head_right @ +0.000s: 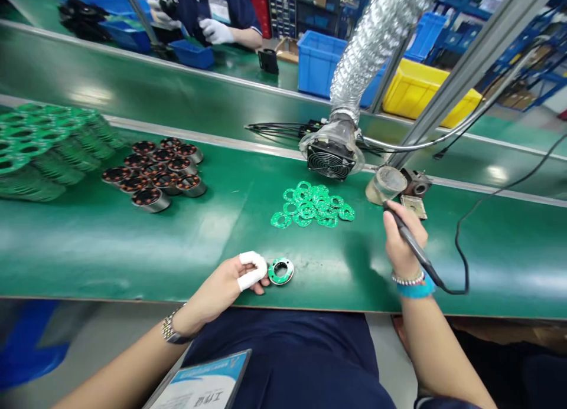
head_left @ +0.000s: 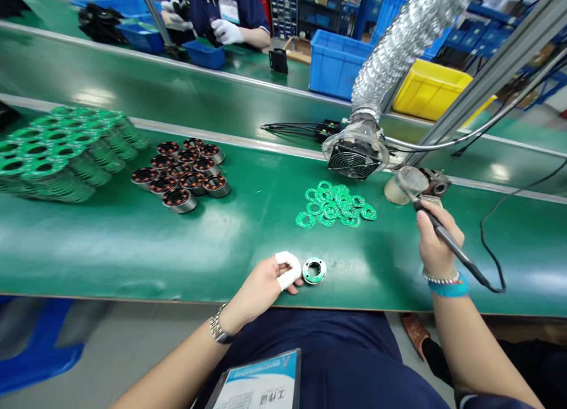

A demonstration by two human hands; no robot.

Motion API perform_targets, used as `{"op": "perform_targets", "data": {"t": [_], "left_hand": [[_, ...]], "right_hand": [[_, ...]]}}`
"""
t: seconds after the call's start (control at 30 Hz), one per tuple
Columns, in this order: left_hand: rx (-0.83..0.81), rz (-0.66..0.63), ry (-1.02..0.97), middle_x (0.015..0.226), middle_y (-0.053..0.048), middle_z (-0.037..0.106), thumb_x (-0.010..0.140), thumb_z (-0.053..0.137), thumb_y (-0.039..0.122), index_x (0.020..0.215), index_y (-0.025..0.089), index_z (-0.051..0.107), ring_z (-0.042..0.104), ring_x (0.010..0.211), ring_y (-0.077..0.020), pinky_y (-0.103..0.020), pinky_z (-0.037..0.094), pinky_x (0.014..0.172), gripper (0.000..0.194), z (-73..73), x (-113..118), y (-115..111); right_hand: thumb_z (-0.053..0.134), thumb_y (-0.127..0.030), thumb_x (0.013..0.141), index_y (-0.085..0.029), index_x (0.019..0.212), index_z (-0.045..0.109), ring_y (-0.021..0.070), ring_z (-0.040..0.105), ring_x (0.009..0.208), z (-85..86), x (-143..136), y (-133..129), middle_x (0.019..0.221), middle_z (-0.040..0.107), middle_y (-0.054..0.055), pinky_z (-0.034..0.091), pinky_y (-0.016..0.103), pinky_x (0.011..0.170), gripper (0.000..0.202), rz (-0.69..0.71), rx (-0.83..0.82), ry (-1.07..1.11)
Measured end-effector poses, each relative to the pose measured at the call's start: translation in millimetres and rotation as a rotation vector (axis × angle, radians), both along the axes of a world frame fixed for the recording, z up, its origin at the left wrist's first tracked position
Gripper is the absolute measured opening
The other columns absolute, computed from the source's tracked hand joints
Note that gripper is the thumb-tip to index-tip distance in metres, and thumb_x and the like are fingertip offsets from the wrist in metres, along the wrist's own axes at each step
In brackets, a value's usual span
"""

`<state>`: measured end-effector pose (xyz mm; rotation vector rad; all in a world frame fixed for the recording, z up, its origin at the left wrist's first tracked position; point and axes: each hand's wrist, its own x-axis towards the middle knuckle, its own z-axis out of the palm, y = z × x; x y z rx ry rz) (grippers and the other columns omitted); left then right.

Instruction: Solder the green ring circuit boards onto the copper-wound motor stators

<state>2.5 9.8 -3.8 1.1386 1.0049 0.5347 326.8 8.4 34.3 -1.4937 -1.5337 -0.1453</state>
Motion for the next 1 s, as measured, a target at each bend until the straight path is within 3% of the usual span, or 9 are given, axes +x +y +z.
{"op": "perform_targets", "data": {"t": [0.07, 0.13, 0.2, 0.27, 0.37, 0.47, 0.73, 0.87, 1.0], "left_hand": [[-0.002, 0.006, -0.005, 0.067, 0.0, 0.061, 0.075, 0.059, 0.027, 0.074, 0.015, 0.054, 0.057, 0.055, -0.0098, -0.025, 0.046, 0.06, 0.013, 0.6, 1, 0], [-0.005, 0.019, -0.002, 0.067, -0.001, 0.061, 0.074, 0.06, 0.027, 0.073, 0.014, 0.054, 0.057, 0.055, -0.0099, -0.024, 0.047, 0.06, 0.014, 1.5, 1, -1], [-0.007, 0.028, -0.003, 0.066, -0.001, 0.062, 0.075, 0.06, 0.028, 0.073, 0.014, 0.054, 0.057, 0.056, -0.01, -0.024, 0.047, 0.06, 0.015, 2.6, 1, -2], [-0.011, 0.033, -0.011, 0.066, -0.001, 0.062, 0.075, 0.061, 0.028, 0.074, 0.014, 0.054, 0.058, 0.056, -0.0102, -0.024, 0.047, 0.059, 0.016, 3.4, 1, -2], [-0.019, 0.048, -0.026, 0.066, -0.002, 0.062, 0.073, 0.063, 0.031, 0.075, 0.014, 0.054, 0.058, 0.057, -0.0105, -0.024, 0.048, 0.059, 0.019, 3.0, 0, -3], [-0.03, 0.051, -0.04, 0.068, -0.003, 0.063, 0.073, 0.065, 0.032, 0.077, 0.013, 0.056, 0.059, 0.059, -0.011, -0.024, 0.049, 0.06, 0.022, 0.6, -1, -4], [-0.082, 0.052, -0.056, 0.07, -0.003, 0.064, 0.07, 0.069, 0.034, 0.078, 0.013, 0.056, 0.06, 0.062, -0.0111, -0.024, 0.05, 0.063, 0.027, 2.1, -2, -4], [-0.081, 0.064, -0.044, 0.07, -0.002, 0.063, 0.069, 0.069, 0.035, 0.078, 0.013, 0.056, 0.061, 0.063, -0.0116, -0.025, 0.051, 0.063, 0.027, 4.0, -1, -5], [-0.068, 0.047, -0.011, 0.069, -0.002, 0.062, 0.073, 0.066, 0.033, 0.08, 0.014, 0.055, 0.06, 0.063, -0.0115, -0.026, 0.05, 0.065, 0.024, 1.0, -2, -5]], "right_hand": [[0.057, -0.019, 0.082, -0.018, 0.106, 0.061, 0.0236, 0.058, 0.1, -2.8, 25, 14, 0.104, 0.064, 0.013, 0.044, 0.033, 0.087, 0.024, -0.048, -0.001, -0.082], [0.055, -0.021, 0.084, -0.017, 0.107, 0.06, 0.0183, 0.063, 0.081, -2.1, 37, 21, 0.095, 0.065, 0.012, 0.048, 0.027, 0.072, 0.024, 0.018, -0.071, -0.114], [0.05, -0.022, 0.086, -0.017, 0.109, 0.057, 0.0128, 0.061, 0.061, 3.1, 36, 21, 0.08, 0.065, 0.008, 0.048, 0.023, 0.059, 0.024, 0.093, -0.144, -0.119], [0.049, -0.022, 0.087, -0.018, 0.107, 0.057, 0.0124, 0.06, 0.059, 12.3, 27, 14, 0.072, 0.062, 0.006, 0.047, 0.024, 0.059, 0.021, 0.178, -0.213, -0.158], [0.052, -0.023, 0.085, -0.023, 0.096, 0.058, 0.0117, 0.057, 0.059, 25.4, 10, -3, 0.072, 0.062, 0.002, 0.045, 0.024, 0.056, 0.012, 0.494, -0.355, -0.348], [0.049, -0.019, 0.087, -0.021, 0.096, 0.056, 0.0107, 0.054, 0.056, 25.0, -15, -19, 0.068, 0.058, 0.0, 0.043, 0.022, 0.052, 0.012, 0.754, -0.431, -0.436], [0.061, -0.022, 0.08, -0.02, 0.114, 0.044, 0.0196, 0.058, 0.1, -28.5, -110, -36, 0.107, 0.06, 0.01, 0.05, 0.036, 0.086, 0.038, 0.746, -0.28, 0.02], [0.062, -0.025, 0.08, -0.02, 0.116, 0.043, 0.0222, 0.054, 0.107, -40.7, -122, -32, 0.112, 0.059, 0.012, 0.048, 0.041, 0.09, 0.041, 0.788, -0.323, -0.002], [0.06, -0.025, 0.081, -0.02, 0.115, 0.044, 0.0196, 0.059, 0.097, -39.4, -119, -27, 0.107, 0.06, 0.01, 0.051, 0.036, 0.083, 0.038, 0.794, -0.383, 0.031]]}}
